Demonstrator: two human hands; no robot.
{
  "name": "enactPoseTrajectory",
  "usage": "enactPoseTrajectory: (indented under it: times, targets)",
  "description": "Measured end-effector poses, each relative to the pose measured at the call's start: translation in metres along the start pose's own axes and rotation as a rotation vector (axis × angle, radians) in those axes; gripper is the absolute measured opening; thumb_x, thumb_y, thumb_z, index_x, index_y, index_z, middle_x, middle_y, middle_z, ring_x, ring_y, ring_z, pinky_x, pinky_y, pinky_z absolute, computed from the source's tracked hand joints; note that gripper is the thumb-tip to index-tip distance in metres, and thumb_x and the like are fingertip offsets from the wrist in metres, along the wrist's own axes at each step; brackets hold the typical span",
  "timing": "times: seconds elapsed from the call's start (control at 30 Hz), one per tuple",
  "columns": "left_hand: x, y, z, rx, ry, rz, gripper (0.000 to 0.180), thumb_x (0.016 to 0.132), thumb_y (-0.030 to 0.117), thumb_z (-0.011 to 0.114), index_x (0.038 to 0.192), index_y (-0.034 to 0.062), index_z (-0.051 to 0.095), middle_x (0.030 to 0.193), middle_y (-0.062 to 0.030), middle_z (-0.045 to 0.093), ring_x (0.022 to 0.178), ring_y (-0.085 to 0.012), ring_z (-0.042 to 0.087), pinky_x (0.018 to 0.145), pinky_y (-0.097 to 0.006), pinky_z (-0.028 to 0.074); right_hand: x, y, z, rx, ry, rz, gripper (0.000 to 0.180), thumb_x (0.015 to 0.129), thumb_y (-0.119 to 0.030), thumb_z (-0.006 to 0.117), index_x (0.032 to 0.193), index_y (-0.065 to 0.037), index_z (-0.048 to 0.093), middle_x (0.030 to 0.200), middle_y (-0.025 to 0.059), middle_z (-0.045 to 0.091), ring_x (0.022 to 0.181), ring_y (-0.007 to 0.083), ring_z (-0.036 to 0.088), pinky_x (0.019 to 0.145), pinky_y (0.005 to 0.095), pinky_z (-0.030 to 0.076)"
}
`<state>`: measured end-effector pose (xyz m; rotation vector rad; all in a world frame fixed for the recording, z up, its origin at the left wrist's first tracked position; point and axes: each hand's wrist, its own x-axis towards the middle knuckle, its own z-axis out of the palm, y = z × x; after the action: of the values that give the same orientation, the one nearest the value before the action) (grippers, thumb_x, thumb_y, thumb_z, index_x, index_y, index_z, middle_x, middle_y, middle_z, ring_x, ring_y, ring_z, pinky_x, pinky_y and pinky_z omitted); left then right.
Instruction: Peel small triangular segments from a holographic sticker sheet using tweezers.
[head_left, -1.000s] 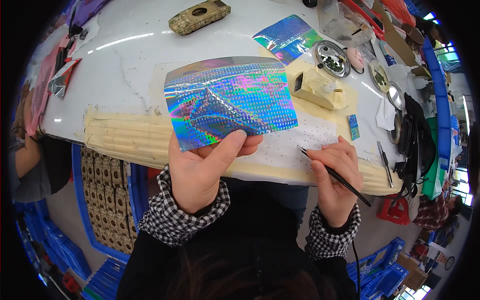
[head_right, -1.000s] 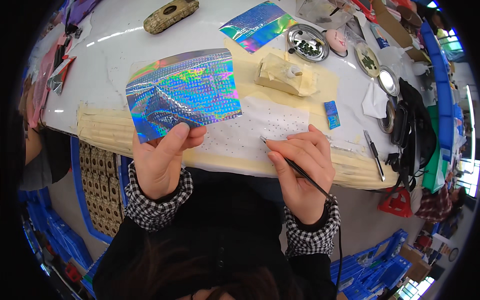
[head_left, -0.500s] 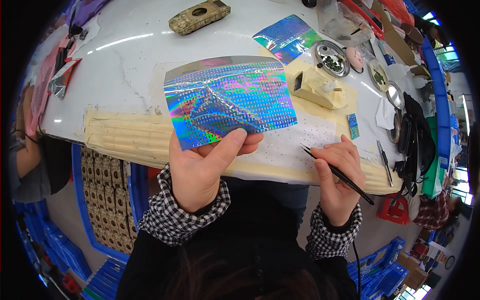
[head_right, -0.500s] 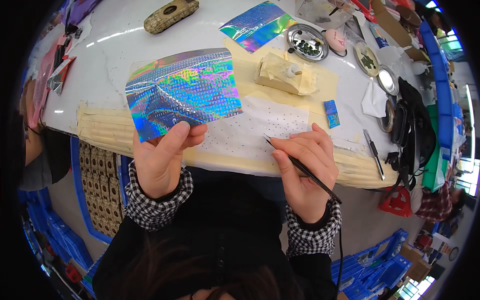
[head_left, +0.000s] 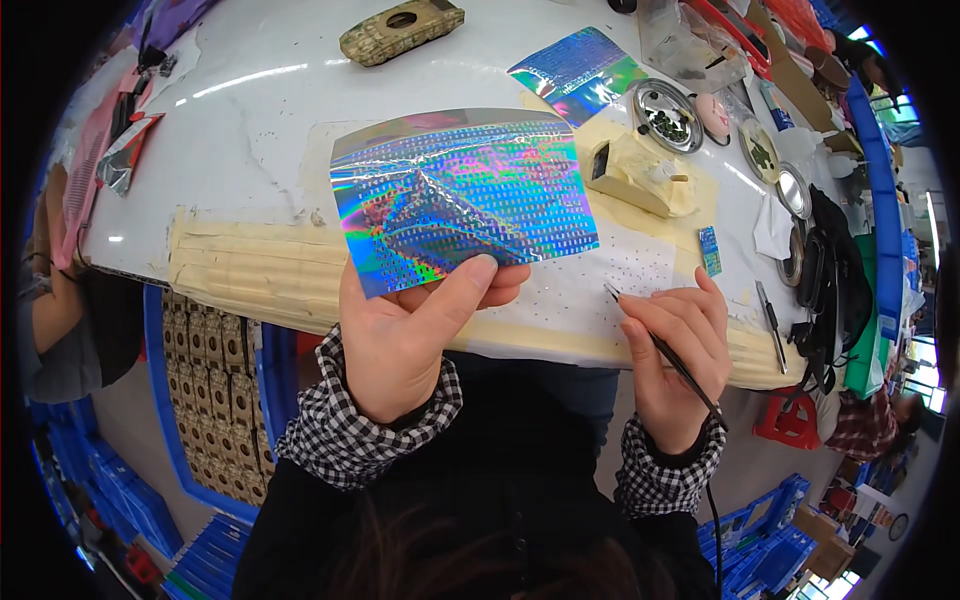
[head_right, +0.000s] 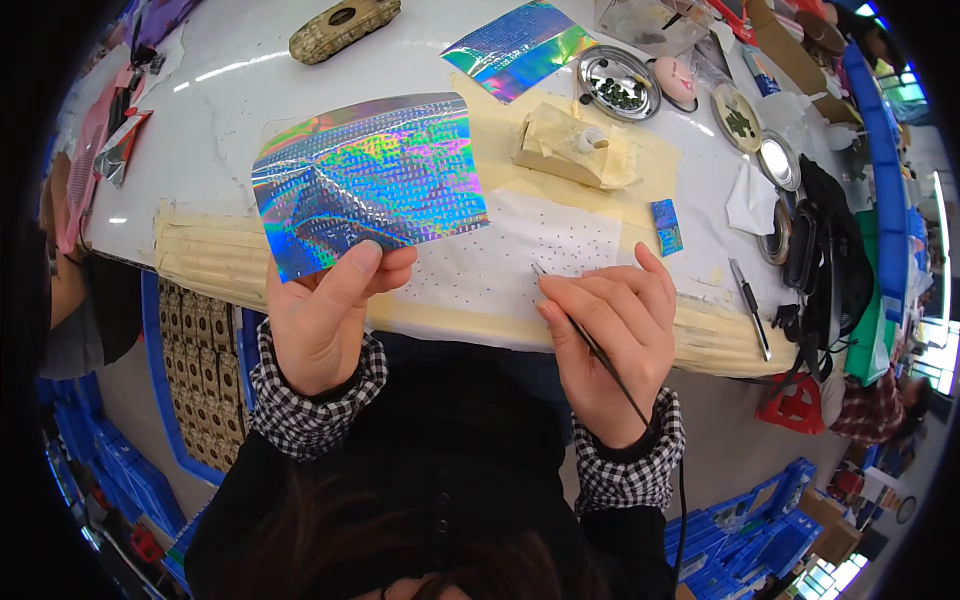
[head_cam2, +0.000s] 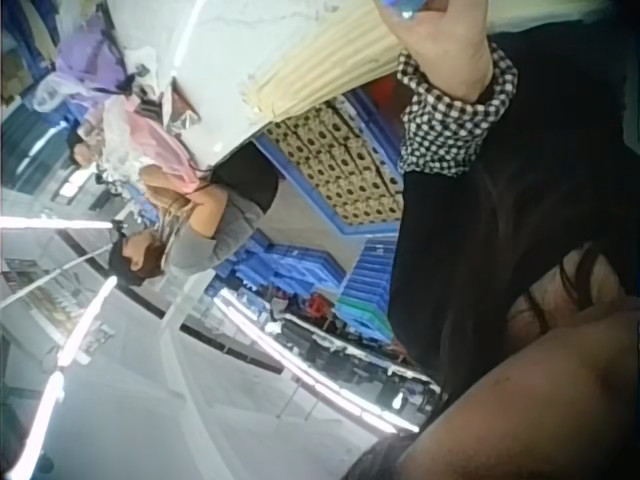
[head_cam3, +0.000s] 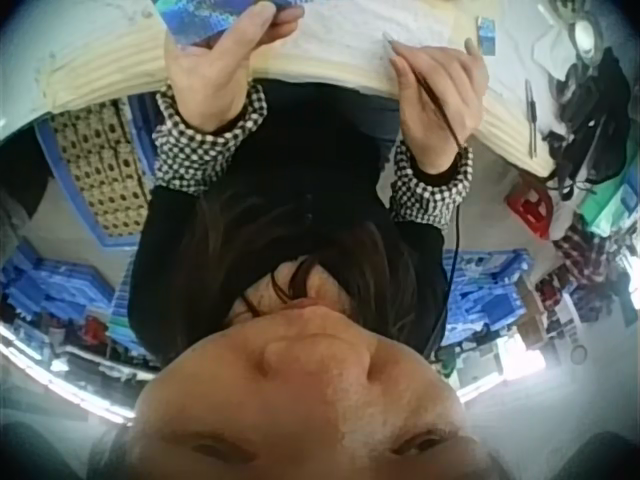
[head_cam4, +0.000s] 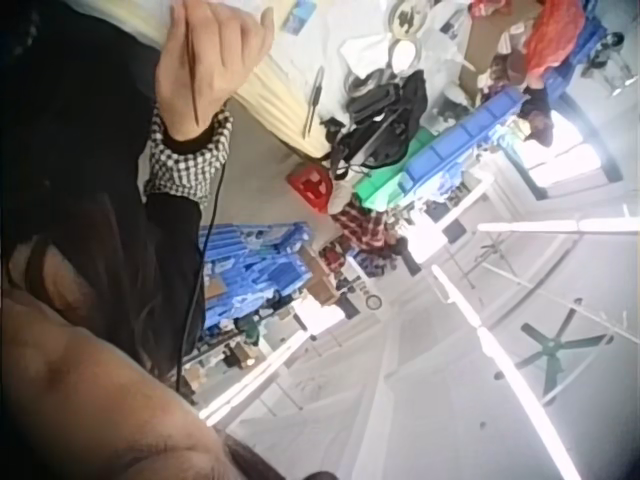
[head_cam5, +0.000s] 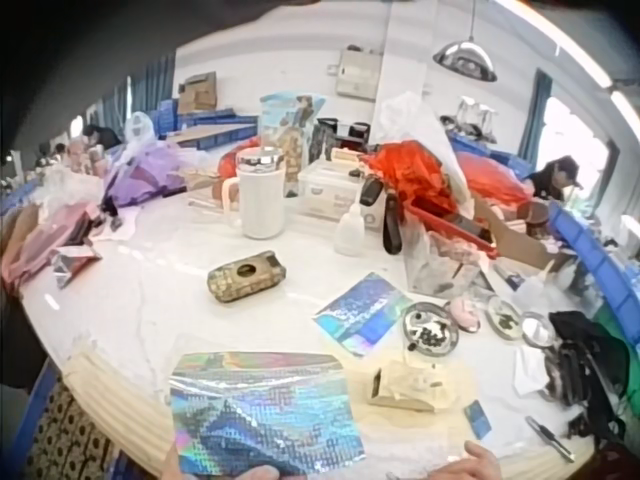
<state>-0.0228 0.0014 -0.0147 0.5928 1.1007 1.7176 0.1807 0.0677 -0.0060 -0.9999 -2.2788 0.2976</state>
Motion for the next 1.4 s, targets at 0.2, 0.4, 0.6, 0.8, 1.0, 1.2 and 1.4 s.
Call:
enactPoseTrajectory:
  times: [0.2, 0.4, 0.6, 0.8, 1.0, 1.2, 1.4]
  targets:
    - [-0.001, 0.001, 0.000, 0.011, 0.002, 0.002, 0.028, 0.085, 0.001, 0.059, 0.112, -0.0032, 0.055, 0.099, -0.0142, 0.065, 0.084, -0.0222, 0.067, 0.074, -0.031, 0.057, -0.001, -0.004, -0.006, -0.050, 0.021, -0.020, 0.016, 0.071, -0.009, 0.074, 0.086, -0.010, 0.071, 0.079, 0.0018, 0.066, 0.079, 0.0193, 0.059, 0.098, 0.0430, 0.038]
    - [-0.001, 0.003, 0.001, -0.008, 0.022, -0.011, 0.028, 0.085, 0.002, 0.059, 0.112, -0.0031, 0.055, 0.099, -0.0150, 0.065, 0.084, -0.0236, 0.067, 0.074, -0.033, 0.057, -0.001, -0.010, -0.008, 0.129, 0.093, -0.008, 0.017, 0.073, -0.013, 0.074, 0.089, -0.008, 0.070, 0.082, 0.0036, 0.067, 0.079, 0.0202, 0.061, 0.093, 0.0441, 0.042]
    - [0.000, 0.009, 0.000, -0.071, 0.014, -0.130, 0.022, 0.088, 0.003, 0.056, 0.110, -0.0020, 0.057, 0.099, -0.0141, 0.065, 0.090, -0.0235, 0.066, 0.078, -0.034, 0.055, 0.013, -0.027, 0.005, 0.507, 0.062, -0.118, 0.025, 0.074, -0.015, 0.074, 0.095, -0.004, 0.069, 0.091, 0.0101, 0.066, 0.087, 0.0246, 0.063, 0.085, 0.0425, 0.049]
    - [0.004, 0.012, -0.007, -0.182, -0.048, -0.208, 0.022, 0.087, -0.001, 0.057, 0.109, -0.0042, 0.055, 0.098, -0.0143, 0.065, 0.088, -0.0218, 0.066, 0.078, -0.033, 0.057, 0.028, -0.043, 0.019, 0.635, 0.017, -0.131, 0.029, 0.074, -0.002, 0.072, 0.102, 0.000, 0.066, 0.102, 0.0152, 0.064, 0.098, 0.0276, 0.063, 0.084, 0.0342, 0.052]
    - [0.004, 0.009, -0.004, -0.177, -0.034, -0.145, 0.021, 0.087, -0.001, 0.058, 0.108, -0.0054, 0.056, 0.097, -0.0155, 0.066, 0.088, -0.0214, 0.066, 0.079, -0.033, 0.057, 0.027, -0.042, 0.025, 0.660, 0.028, -0.108, 0.025, 0.078, -0.001, 0.069, 0.102, 0.001, 0.065, 0.101, 0.0157, 0.064, 0.096, 0.0276, 0.064, 0.084, 0.0341, 0.052]
    - [0.004, 0.010, -0.003, -0.188, -0.046, -0.145, 0.022, 0.087, -0.002, 0.058, 0.108, -0.0064, 0.055, 0.098, -0.0162, 0.066, 0.088, -0.0207, 0.067, 0.079, -0.032, 0.057, 0.026, -0.042, 0.026, 0.689, 0.058, -0.064, 0.022, 0.079, 0.001, 0.067, 0.101, 0.002, 0.065, 0.099, 0.0159, 0.065, 0.096, 0.0271, 0.064, 0.083, 0.0335, 0.052]
    - [0.004, 0.010, -0.003, -0.177, -0.028, -0.138, 0.022, 0.086, -0.002, 0.059, 0.107, -0.0068, 0.055, 0.097, -0.0161, 0.066, 0.086, -0.0207, 0.067, 0.078, -0.032, 0.057, 0.026, -0.042, 0.029, 0.732, 0.052, -0.033, 0.020, 0.080, 0.000, 0.067, 0.100, 0.002, 0.066, 0.097, 0.0161, 0.065, 0.095, 0.0271, 0.064, 0.082, 0.0327, 0.051]
